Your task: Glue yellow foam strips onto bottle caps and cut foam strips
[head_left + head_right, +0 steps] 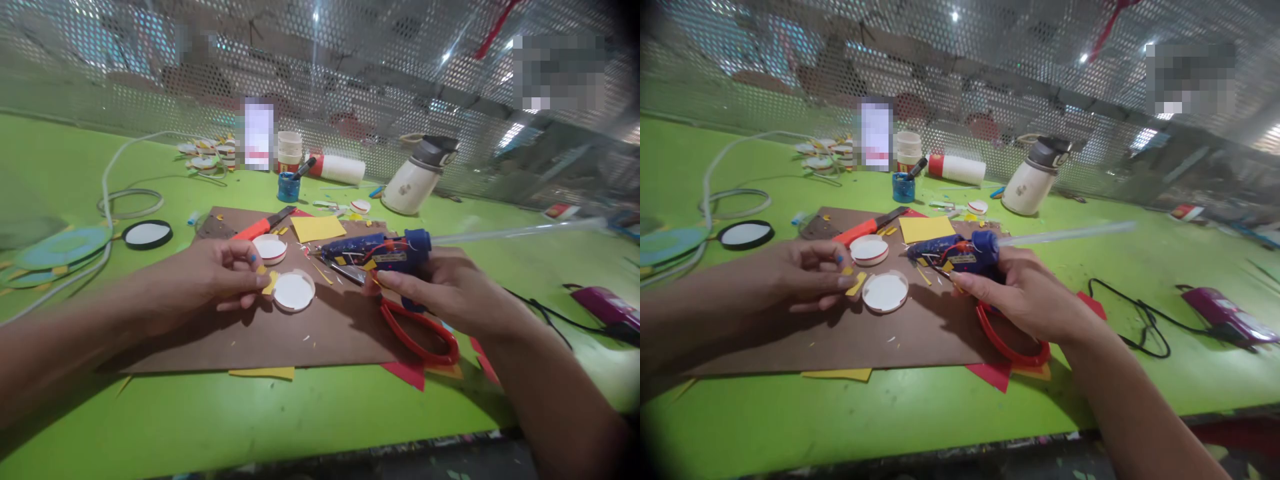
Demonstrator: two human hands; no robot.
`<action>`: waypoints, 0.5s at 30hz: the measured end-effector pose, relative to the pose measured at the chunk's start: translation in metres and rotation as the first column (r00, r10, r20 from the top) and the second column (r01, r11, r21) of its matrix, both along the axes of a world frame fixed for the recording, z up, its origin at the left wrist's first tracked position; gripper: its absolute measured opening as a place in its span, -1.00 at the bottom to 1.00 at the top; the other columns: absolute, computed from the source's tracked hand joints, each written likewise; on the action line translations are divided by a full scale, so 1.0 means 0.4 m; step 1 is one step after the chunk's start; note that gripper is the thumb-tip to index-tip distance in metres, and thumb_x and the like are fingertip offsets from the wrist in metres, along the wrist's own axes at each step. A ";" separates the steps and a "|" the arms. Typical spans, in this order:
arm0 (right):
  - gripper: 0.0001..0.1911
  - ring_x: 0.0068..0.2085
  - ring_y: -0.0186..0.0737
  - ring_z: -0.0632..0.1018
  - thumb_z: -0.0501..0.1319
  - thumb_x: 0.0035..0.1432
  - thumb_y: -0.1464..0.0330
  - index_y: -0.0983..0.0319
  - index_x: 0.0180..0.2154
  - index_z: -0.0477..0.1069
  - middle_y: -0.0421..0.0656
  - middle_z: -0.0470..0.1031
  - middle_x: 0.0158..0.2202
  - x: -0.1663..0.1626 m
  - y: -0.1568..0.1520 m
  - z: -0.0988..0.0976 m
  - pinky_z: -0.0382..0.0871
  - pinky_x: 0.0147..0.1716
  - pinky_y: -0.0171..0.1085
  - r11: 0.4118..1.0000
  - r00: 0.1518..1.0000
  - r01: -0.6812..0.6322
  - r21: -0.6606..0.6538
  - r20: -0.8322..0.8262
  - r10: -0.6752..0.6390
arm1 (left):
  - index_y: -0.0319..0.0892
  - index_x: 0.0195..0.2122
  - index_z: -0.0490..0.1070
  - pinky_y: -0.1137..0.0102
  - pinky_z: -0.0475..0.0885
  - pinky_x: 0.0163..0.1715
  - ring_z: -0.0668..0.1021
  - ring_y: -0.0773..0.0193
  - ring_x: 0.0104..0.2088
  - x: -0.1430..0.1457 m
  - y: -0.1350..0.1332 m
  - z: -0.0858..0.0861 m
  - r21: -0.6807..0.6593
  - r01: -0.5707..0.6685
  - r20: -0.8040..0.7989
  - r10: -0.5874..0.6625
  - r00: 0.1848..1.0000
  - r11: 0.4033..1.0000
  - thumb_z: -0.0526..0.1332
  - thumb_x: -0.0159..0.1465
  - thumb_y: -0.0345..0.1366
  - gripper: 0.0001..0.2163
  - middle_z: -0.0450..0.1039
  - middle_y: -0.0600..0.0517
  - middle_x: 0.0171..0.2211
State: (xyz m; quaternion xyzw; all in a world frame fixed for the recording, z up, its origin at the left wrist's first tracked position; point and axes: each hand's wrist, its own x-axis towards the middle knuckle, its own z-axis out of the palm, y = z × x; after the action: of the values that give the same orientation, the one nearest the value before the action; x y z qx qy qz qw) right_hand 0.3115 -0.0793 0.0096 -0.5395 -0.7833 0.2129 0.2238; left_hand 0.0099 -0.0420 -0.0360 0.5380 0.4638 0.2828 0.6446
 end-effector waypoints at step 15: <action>-0.60 -0.25 -0.06 0.62 0.23 0.21 0.03 0.22 -0.33 0.63 -0.10 0.67 -0.30 0.006 0.003 0.000 0.50 -0.23 -0.20 0.994 0.990 -0.033 -0.101 -0.138 0.018 | -0.23 -0.38 0.55 0.57 0.40 -0.53 0.47 0.39 -0.49 -0.005 -0.008 0.022 -0.147 -0.110 0.184 0.136 0.973 0.983 0.41 -0.02 -0.41 -0.85 0.50 -0.02 -0.46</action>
State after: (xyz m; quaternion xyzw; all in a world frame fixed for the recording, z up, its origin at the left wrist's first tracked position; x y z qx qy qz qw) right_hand 0.3139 -0.0781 0.0096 -0.5243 -0.7610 0.2922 0.2462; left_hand 0.0080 -0.0450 -0.0272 0.4331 0.4498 0.3409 0.7028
